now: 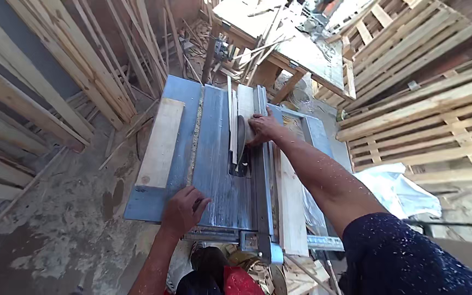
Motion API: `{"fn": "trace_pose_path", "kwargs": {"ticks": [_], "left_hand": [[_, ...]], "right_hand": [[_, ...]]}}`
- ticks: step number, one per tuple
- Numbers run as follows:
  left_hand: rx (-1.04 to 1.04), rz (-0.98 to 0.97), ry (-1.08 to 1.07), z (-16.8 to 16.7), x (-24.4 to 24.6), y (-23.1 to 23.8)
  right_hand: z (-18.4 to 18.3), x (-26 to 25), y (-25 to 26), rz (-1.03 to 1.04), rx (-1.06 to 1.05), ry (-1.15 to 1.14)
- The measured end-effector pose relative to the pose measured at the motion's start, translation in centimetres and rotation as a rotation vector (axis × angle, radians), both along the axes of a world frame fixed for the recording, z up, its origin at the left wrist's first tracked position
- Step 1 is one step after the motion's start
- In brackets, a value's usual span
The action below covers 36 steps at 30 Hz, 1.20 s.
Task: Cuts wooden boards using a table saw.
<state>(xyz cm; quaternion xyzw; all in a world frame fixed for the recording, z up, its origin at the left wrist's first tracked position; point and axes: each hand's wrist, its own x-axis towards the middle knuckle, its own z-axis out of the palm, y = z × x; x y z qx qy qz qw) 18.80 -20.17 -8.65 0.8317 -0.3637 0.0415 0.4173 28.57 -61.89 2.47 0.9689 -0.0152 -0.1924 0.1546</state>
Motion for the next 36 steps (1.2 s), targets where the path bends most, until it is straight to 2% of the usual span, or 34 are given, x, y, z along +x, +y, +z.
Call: {"fn": "trace_pose_path", "kwargs": {"ticks": [4,8,12,15,19,23,26,30,33,35,36], "left_hand": [[0.040,0.021,0.094,-3.6,1.4,-1.9],[0.029,0.017,0.110,-3.7,2.0,-2.3],[0.023,0.030,0.094,-4.3,1.9,-2.3],[0.017,0.052,0.061,-4.0,1.7,-1.6],[-0.052,0.017,-0.019,-0.1,0.3,0.3],[-0.093,-0.017,-0.049,-0.4,0.7,0.5],[-0.093,-0.038,-0.032,0.3,0.5,0.8],[-0.170,0.015,-0.056,1.1,-0.2,1.5],[-0.134,0.225,-0.164,3.3,-0.4,2.7],[-0.021,0.395,-0.159,6.4,1.3,4.4],[0.078,0.457,-0.089,7.9,2.3,5.0]], "right_hand": [[0.1,5.1,-3.3,0.085,-0.021,0.030],[1.1,8.7,-4.1,0.094,-0.031,-0.016],[4.1,9.5,-4.7,-0.085,0.066,-0.232],[7.1,7.5,-5.4,-0.103,0.136,-0.380],[11.5,-2.5,-4.8,-0.162,0.229,-0.592],[13.6,-17.6,-1.3,-0.239,0.236,-0.783],[11.4,-29.5,4.6,-0.288,0.179,-0.865],[3.6,-40.3,13.3,-0.292,0.212,-0.830],[-1.0,-43.0,16.4,-0.331,0.304,-0.747],[-1.3,-42.9,16.7,-0.319,0.360,-0.747],[-1.0,-43.0,16.6,-0.312,0.359,-0.760]]}}
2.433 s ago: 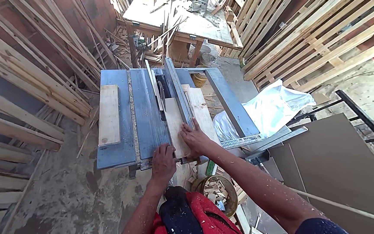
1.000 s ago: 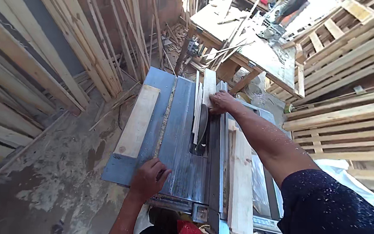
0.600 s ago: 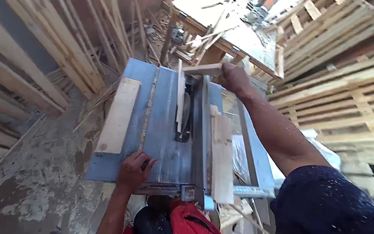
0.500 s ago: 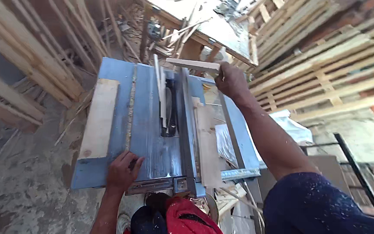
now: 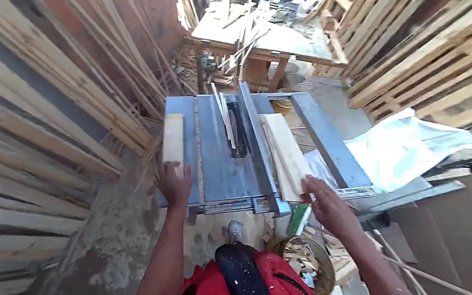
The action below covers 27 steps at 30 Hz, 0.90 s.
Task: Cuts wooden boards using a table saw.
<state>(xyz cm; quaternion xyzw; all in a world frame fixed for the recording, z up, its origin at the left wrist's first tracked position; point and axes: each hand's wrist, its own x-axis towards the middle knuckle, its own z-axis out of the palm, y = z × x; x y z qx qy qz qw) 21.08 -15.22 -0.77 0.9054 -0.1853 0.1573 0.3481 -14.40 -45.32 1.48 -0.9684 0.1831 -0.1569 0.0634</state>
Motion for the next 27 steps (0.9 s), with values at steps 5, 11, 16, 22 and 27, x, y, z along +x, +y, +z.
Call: {"fn": "trace_pose_path", "kwargs": {"ticks": [5,11,16,22,27], "left_hand": [[0.322,0.030,0.420,0.9,4.3,0.7],[0.156,-0.004,0.642,2.4,2.5,4.2],[-0.368,-0.121,0.944,0.7,-6.0,7.6],[-0.195,-0.134,0.821,-3.7,-15.6,8.5],[-0.144,-0.179,0.741,-1.0,-18.3,10.1]], "right_hand": [[3.6,1.1,1.9,-0.036,-0.070,-0.163],[2.3,5.1,10.7,0.117,0.498,-0.279],[-2.8,11.2,16.4,0.087,1.369,0.113],[-4.2,11.4,21.5,-0.011,1.737,0.223],[-3.6,10.2,23.0,-0.055,1.774,0.212]]}}
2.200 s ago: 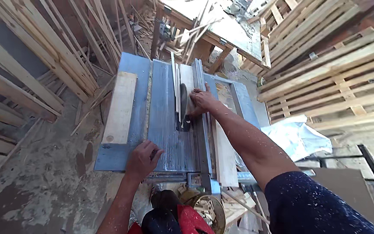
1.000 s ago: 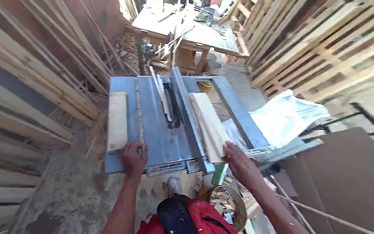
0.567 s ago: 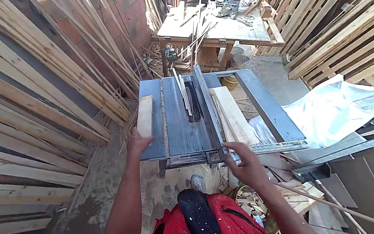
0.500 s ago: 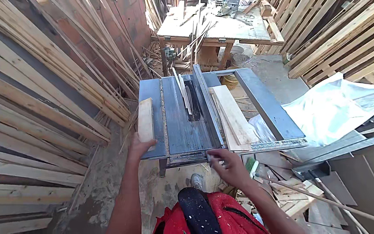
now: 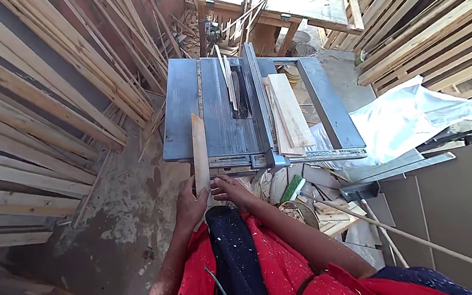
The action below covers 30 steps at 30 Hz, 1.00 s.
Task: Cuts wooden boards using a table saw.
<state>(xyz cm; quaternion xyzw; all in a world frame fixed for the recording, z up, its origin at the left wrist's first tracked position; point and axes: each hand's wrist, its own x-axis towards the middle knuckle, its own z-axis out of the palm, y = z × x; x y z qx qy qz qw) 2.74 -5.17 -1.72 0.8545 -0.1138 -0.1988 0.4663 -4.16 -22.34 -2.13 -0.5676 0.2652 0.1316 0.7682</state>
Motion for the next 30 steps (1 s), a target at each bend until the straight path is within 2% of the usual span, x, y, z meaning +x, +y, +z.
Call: {"fn": "trace_pose_path", "kwargs": {"ticks": [4,7,9,11,14,16,17,20,22,24,27,30], "left_hand": [[-0.164,-0.114,-0.066,-0.6,-0.8,0.5],[-0.145,-0.084,-0.077,-1.7,-1.7,0.0],[-0.126,-0.043,0.128,-2.6,-2.0,-0.5],[-0.234,-0.032,0.317,-3.4,-2.6,-1.3],[-0.455,-0.002,0.469,-3.3,-3.2,-2.5],[-0.487,0.016,0.494,-3.4,-3.7,-3.4],[-0.467,0.020,0.468,-3.6,-3.9,-4.0],[-0.348,-0.021,0.364,-5.6,-4.1,-6.1],[-0.261,-0.076,0.366,-7.2,-3.9,-8.6],[-0.228,-0.135,0.389,-7.5,-4.1,-10.6],[-0.240,-0.224,0.413,-7.3,-4.5,-13.1],[-0.264,-0.305,0.428,-7.1,-4.7,-15.5]], "right_hand": [[1.9,0.1,1.1,0.045,-0.057,-0.039],[0.5,-0.2,1.0,-0.062,-0.036,-0.036],[-0.5,-0.9,0.3,-0.102,-0.013,-0.001],[-1.1,-1.7,-1.0,-0.113,0.001,0.004],[-1.2,-3.4,-3.2,-0.128,0.090,-0.030],[-1.1,-5.0,-4.0,-0.084,0.064,-0.050],[-1.0,-5.9,-4.2,-0.020,-0.061,-0.053],[-1.1,-8.3,-4.6,0.297,-0.649,0.095],[-1.4,-9.2,-6.2,0.494,-0.848,0.218],[-0.2,-9.9,-7.4,0.647,-1.011,0.320],[2.9,-10.1,-8.2,0.644,-1.224,0.355],[3.8,-9.6,-9.2,0.561,-1.456,0.088]]}}
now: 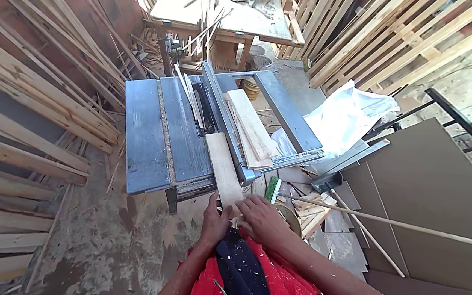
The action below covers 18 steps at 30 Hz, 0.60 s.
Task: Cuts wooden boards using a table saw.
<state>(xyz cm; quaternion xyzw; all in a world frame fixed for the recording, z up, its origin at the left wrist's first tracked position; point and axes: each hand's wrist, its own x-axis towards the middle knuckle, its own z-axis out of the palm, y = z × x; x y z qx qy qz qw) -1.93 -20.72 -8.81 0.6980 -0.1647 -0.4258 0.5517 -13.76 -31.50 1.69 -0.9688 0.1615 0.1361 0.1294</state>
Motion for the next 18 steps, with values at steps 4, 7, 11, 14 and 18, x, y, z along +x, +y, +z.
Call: {"fn": "trace_pose_path", "kwargs": {"ticks": [4,7,11,14,18], "left_hand": [[0.025,0.001,-0.028,0.3,0.9,-2.8],[0.086,-0.014,-0.035,0.5,1.9,-4.0],[0.120,-0.031,-0.044,0.6,2.5,-4.3],[0.123,-0.110,-0.291,-0.5,3.1,-2.1],[0.125,-0.312,-0.746,-1.6,3.9,0.6]], "right_hand": [[0.0,2.2,-2.3,0.144,-0.195,0.085],[-0.8,4.8,-4.4,0.207,-0.288,0.180],[-0.5,7.2,-5.7,0.294,-0.370,0.216],[0.2,7.8,-5.5,0.335,-0.411,0.220],[0.5,8.6,-5.5,0.366,-0.453,0.234]]}}
